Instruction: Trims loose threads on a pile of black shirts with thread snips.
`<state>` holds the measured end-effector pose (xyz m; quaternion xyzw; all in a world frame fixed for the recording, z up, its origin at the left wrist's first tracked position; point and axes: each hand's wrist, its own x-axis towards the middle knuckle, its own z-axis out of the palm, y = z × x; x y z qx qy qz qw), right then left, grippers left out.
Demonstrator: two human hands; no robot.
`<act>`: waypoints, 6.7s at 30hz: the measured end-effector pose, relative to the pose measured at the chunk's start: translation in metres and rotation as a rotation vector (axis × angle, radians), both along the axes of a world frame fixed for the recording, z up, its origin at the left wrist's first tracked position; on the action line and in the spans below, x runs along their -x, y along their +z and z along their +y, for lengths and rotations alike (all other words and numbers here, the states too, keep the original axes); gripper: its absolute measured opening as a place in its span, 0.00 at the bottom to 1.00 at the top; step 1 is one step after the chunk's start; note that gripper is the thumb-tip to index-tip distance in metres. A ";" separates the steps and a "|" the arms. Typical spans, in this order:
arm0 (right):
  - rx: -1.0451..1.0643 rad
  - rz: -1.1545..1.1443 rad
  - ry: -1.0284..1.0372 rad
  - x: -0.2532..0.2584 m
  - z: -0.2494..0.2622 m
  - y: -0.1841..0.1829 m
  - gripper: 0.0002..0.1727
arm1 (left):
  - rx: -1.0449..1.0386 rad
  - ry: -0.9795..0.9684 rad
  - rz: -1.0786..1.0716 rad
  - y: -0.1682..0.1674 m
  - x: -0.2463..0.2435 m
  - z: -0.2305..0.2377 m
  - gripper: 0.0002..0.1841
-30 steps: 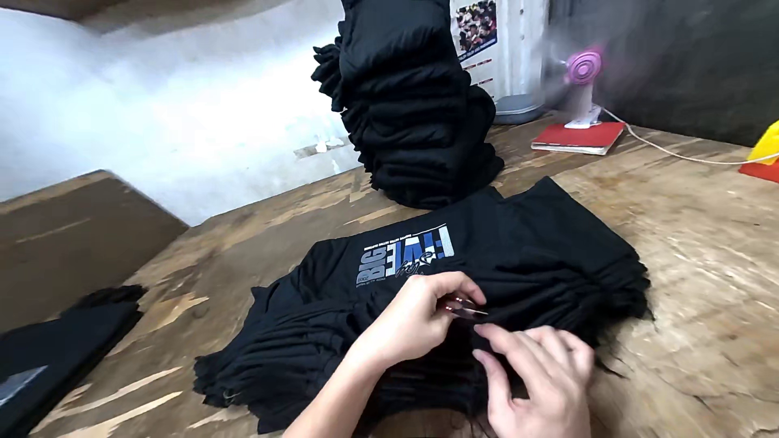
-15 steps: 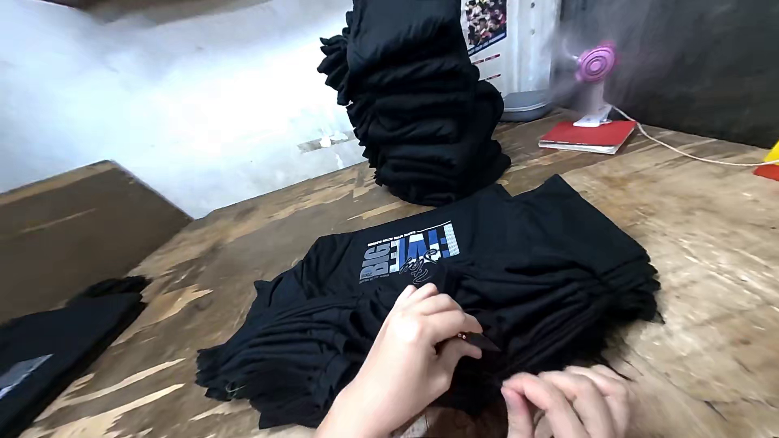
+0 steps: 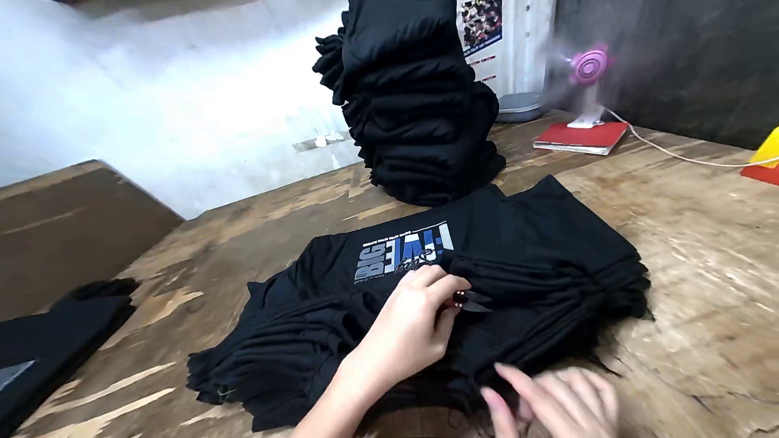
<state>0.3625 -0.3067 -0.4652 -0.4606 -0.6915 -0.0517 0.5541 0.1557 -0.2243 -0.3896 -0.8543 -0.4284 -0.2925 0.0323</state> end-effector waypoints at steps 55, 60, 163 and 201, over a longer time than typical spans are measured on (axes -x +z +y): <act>-0.008 -0.069 0.119 -0.007 -0.003 0.003 0.23 | -0.076 0.237 -0.016 0.002 -0.014 0.017 0.09; 0.060 -0.045 -0.109 0.014 0.010 0.012 0.09 | -0.019 0.021 0.035 -0.002 -0.008 0.011 0.14; -0.149 -0.073 0.162 -0.005 -0.013 -0.022 0.11 | -0.403 -0.151 0.276 0.010 0.006 -0.067 0.12; -0.035 0.125 -0.012 0.013 -0.008 -0.013 0.10 | -0.463 -0.039 0.220 0.000 -0.001 -0.075 0.09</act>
